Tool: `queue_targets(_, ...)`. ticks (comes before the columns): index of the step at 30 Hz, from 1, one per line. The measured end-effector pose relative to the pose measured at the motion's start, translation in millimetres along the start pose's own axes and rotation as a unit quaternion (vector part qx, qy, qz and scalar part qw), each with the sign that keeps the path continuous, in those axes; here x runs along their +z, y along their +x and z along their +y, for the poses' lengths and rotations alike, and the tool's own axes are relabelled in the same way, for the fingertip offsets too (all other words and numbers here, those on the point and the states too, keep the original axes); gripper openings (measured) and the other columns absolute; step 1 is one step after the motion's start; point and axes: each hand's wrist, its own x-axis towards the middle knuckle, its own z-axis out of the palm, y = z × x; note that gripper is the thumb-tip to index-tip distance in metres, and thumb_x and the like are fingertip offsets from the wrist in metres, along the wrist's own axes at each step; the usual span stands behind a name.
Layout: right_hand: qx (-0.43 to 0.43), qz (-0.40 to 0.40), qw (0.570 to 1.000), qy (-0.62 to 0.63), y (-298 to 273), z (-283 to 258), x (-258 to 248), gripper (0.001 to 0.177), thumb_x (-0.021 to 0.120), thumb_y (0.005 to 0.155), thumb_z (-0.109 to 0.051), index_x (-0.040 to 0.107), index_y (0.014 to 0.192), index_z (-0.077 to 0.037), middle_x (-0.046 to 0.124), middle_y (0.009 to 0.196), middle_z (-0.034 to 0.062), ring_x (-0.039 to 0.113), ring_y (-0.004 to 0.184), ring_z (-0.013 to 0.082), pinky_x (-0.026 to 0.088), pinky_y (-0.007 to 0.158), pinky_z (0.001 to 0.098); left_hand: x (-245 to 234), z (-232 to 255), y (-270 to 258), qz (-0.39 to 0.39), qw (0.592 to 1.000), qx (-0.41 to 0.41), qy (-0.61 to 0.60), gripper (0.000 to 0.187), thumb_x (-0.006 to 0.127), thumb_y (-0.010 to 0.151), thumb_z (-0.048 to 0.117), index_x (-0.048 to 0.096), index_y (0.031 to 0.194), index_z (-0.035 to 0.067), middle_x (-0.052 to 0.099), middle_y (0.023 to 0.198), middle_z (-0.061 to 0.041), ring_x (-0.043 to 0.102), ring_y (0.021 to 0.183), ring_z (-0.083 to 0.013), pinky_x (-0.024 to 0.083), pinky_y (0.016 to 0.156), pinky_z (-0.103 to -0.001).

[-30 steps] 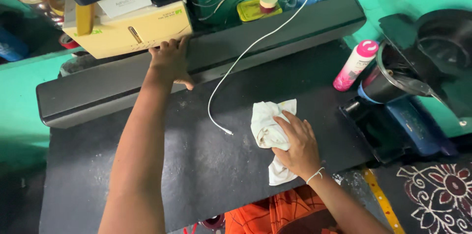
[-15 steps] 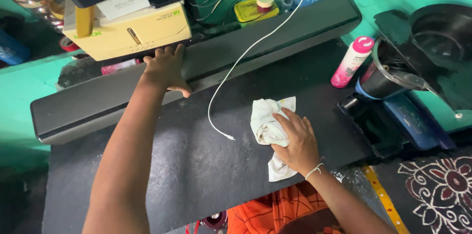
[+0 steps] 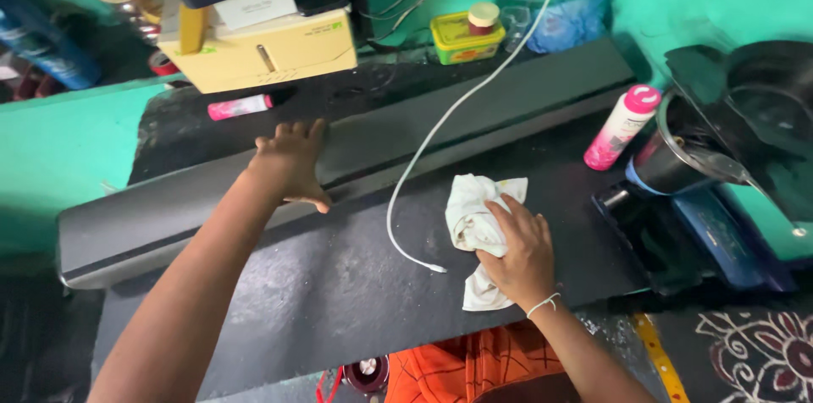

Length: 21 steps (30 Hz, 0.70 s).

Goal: The person clears various items including a mirror, comb, and bottles from a desk surface and سپس wipes the surface and a large soundbar with a cloth.

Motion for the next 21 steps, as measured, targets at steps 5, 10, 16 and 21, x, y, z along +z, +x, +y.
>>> queue_targets(5, 0.019, 0.008, 1.000, -0.015, -2.1, 4.8, 3.3, 0.068, 0.078, 0.068, -0.025, 0.061, 0.134, -0.016, 0.058, 0.143, 0.0138, 0.057, 0.129, 0.0348, 0.034, 0.112, 0.0614, 10.0, 0.5, -30.6, -0.011, 1.000, -0.001, -0.014, 0.143, 0.101, 0.042, 0.047, 0.023, 0.157, 0.010, 0.048, 0.145, -0.018, 0.045, 0.137, -0.0388, 0.045, 0.103, -0.063)
queue_targets(10, 0.003, 0.013, 1.000, -0.010, -2.9, 4.6, 5.0, 0.067, 0.077, 0.071, -0.027, 0.061, 0.135, -0.015, 0.058, 0.143, 0.0149, 0.057, 0.129, 0.0351, 0.033, 0.112, 0.0610, 29.5, -1.1, -44.4, 0.020, 0.999, -0.019, -0.041, 0.143, 0.096, 0.045, 0.049, 0.020, 0.160, 0.012, 0.042, 0.150, -0.019, 0.040, 0.140, -0.0395, 0.036, 0.107, -0.069)
queue_targets(16, -0.016, 0.007, 1.000, 0.016, -0.6, 3.2, 0.7, 0.068, 0.078, 0.069, -0.021, 0.060, 0.134, -0.012, 0.057, 0.142, 0.0177, 0.056, 0.127, 0.0400, 0.036, 0.111, 0.0609, 65.1, 12.7, -50.4, 0.141, 0.985, -0.041, -0.090, 0.134, 0.089, 0.049, 0.052, 0.020, 0.159, 0.015, 0.027, 0.161, -0.018, 0.022, 0.151, -0.0384, 0.013, 0.111, -0.077)
queue_targets(21, -0.001, 0.005, 0.981, 0.194, -3.4, 22.9, 6.2, 0.057, 0.074, 0.072, -0.005, 0.066, 0.129, -0.007, 0.068, 0.130, 0.0154, 0.066, 0.117, 0.0322, 0.053, 0.099, 0.0409, 70.0, 31.5, -40.7, 0.209, 0.970, -0.006, -0.125, 0.119, 0.071, 0.067, 0.078, 0.025, 0.157, 0.016, 0.025, 0.161, -0.020, 0.020, 0.148, -0.0411, 0.008, 0.107, -0.078)
